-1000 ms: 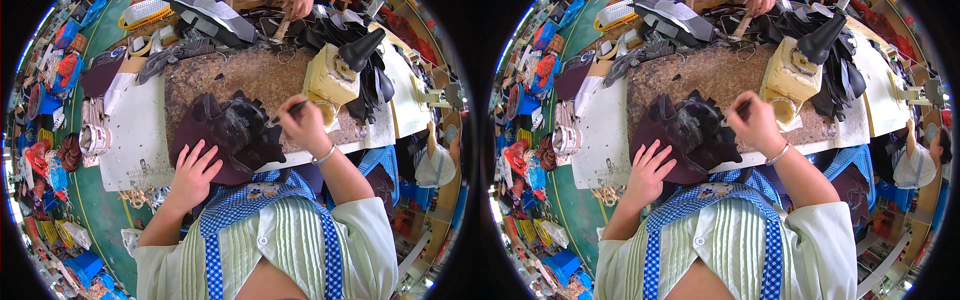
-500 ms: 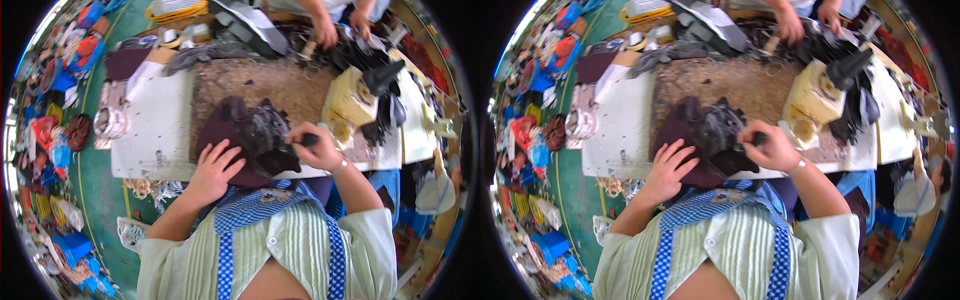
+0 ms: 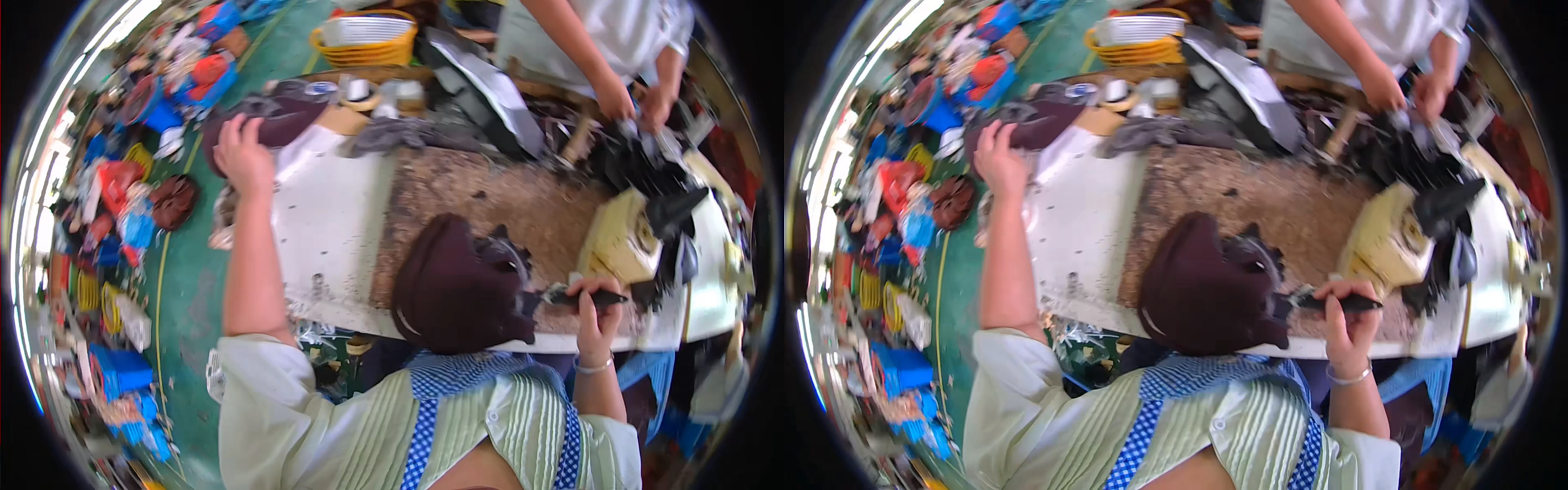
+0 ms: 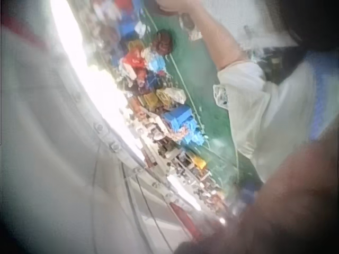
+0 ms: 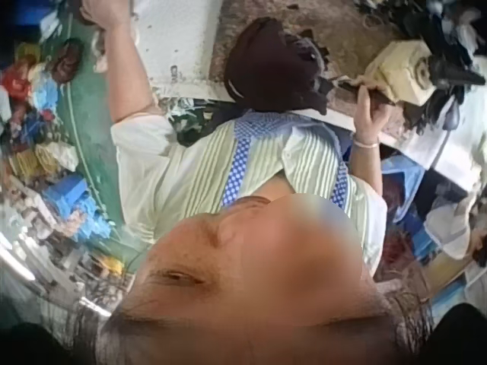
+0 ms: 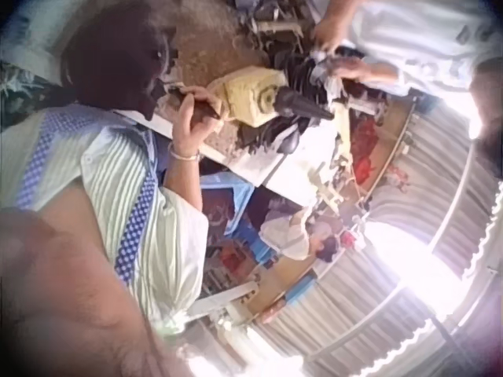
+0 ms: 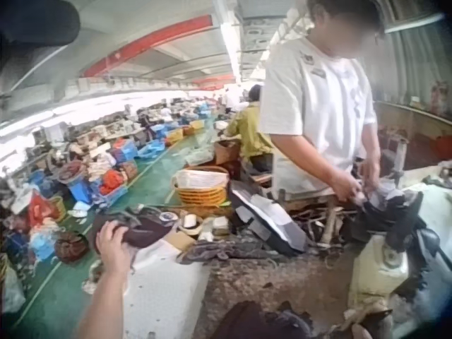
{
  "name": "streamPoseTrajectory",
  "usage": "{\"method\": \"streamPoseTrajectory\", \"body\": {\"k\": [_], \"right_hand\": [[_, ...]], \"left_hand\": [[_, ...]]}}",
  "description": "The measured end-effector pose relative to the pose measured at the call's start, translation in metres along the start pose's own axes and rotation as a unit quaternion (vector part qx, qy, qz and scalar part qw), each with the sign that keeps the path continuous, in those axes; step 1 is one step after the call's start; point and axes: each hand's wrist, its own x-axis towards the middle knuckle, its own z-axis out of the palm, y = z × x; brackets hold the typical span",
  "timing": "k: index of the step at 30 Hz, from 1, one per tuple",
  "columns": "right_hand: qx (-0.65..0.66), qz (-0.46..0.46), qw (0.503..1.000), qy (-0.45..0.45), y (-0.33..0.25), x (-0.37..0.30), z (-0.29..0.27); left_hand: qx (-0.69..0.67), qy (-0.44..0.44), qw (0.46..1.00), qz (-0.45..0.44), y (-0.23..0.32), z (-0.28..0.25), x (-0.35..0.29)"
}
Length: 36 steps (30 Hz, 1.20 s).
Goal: The person folds shoe components together by hand, retrieves a basket of shoe pieces, and applies glue to the shoe pieces using a brush.
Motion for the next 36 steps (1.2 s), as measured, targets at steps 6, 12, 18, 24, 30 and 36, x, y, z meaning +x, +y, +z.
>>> {"method": "streamPoseTrajectory", "body": {"k": [6,12,18,24,30,36], "right_hand": [[-0.106,-0.01,0.97,0.218,-0.018,0.004,-0.052],[-0.466,-0.077,0.882,0.001,-0.005,0.019,-0.068],[-0.291,0.093,0.919,0.249,-0.01,0.014,-0.098],[-0.005,0.142,0.989,-0.033,-0.003,0.025,-0.058],[-0.102,-0.063,0.908,-0.401,-0.005,0.123,0.1],[-0.25,0.006,0.871,-0.424,-0.011,0.156,0.161]], "left_hand": [[0.092,-0.314,0.944,0.037,0.009,0.058,-0.009],[-0.441,-0.293,0.84,0.117,0.172,-0.102,-0.068],[-0.423,-0.452,0.727,0.296,0.209,-0.176,-0.134],[-0.395,-0.44,0.75,0.297,0.194,-0.177,-0.126],[-0.39,-0.493,0.726,0.279,0.197,-0.179,-0.119],[-0.367,-0.519,0.726,0.262,0.2,-0.177,-0.124]]}}
